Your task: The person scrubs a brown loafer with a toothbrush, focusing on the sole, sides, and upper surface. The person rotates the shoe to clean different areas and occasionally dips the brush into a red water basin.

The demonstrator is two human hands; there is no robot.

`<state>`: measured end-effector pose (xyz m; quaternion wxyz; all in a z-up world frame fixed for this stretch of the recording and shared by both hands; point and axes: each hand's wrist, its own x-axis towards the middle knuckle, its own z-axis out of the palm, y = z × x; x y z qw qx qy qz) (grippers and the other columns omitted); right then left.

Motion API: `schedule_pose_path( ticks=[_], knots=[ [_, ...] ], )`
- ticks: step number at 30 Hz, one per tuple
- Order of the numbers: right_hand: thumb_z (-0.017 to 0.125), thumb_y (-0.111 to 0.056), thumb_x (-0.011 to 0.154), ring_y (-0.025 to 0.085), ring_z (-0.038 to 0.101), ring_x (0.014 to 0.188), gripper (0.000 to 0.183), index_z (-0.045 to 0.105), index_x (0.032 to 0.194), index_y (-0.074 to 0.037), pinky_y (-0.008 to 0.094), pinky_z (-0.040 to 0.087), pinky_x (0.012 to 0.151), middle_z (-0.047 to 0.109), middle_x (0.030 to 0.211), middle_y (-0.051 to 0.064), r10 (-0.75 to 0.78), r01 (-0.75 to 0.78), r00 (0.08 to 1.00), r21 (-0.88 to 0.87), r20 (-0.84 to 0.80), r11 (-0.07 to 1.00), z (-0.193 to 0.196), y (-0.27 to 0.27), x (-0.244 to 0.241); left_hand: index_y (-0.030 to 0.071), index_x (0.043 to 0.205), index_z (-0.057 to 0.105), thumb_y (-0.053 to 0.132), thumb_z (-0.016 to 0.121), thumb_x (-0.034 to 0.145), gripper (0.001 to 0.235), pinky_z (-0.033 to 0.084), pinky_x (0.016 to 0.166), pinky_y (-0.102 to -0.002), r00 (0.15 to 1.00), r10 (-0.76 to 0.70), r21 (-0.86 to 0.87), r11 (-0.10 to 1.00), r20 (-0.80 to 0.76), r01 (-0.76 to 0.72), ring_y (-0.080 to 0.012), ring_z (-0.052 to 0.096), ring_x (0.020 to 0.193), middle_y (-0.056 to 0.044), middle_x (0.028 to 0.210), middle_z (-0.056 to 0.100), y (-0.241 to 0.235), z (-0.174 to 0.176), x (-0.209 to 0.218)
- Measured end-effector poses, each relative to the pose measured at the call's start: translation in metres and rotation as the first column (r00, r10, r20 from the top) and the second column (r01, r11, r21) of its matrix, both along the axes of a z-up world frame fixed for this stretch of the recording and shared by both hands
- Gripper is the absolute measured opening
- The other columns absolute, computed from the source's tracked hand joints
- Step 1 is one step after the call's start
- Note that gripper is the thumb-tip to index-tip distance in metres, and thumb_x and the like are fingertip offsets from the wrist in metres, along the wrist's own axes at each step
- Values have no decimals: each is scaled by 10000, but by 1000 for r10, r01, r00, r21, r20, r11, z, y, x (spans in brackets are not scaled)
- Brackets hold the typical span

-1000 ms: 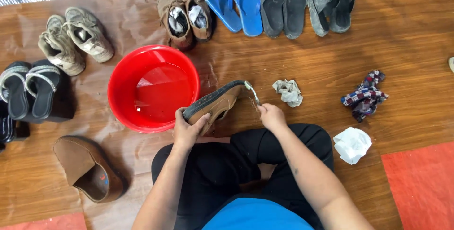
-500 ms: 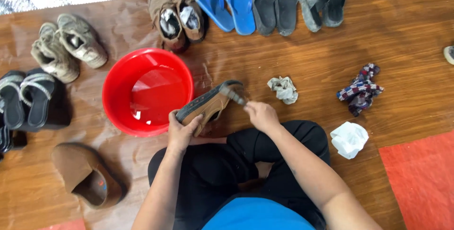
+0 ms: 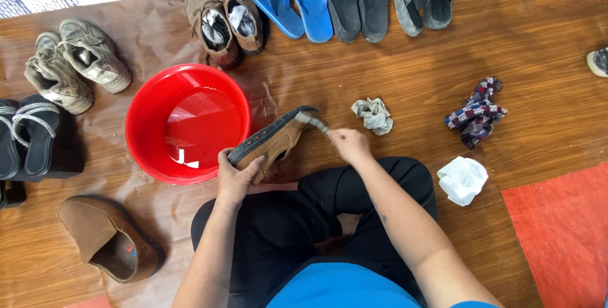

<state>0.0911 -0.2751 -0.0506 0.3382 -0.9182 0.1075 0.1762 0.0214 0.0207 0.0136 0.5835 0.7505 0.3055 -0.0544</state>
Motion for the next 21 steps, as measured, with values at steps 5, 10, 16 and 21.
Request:
schedule_pose_path(
  ticks=[5,10,16,21],
  knots=[
    [627,-529,943,305,682,1119,329,806,1076,-286,422,531,984,778,1073,45,26,-28,995,22,92,999,-1,12,-1,98,1298,533,371,980,674,814,543,758,-419,1000,-14,5,1000,0,14,-341,667,966,-221,1030,637,-4,15,1],
    [610,-645,944,282,679,1157,457,793,1121,-266,408,528,1000,776,1095,31,9,-6,999,66,-46,998,-40,-1,9,7,1401,399,315,930,757,889,615,685,-589,995,39,-235,970,-92,-60,-484,586,1173,-367,1324,461,2,21,6],
    [492,-234,1042,401,641,1166,377,659,1322,-45,501,491,1030,705,1170,232,-32,26,974,29,224,999,-29,25,3,53,1379,425,590,685,904,763,519,878,-605,974,126,-359,914,-189,-188,-531,679,1012,-365,1231,562,-7,49,14],
    [512,-411,999,296,637,1241,383,652,1350,-346,443,502,1058,720,1251,62,64,-84,989,-146,-134,986,-79,17,1,-30,1314,598,648,801,790,881,408,1128,-515,987,61,-41,997,-152,-68,-446,500,1365,-339,1357,563,-31,79,18]
  ],
)
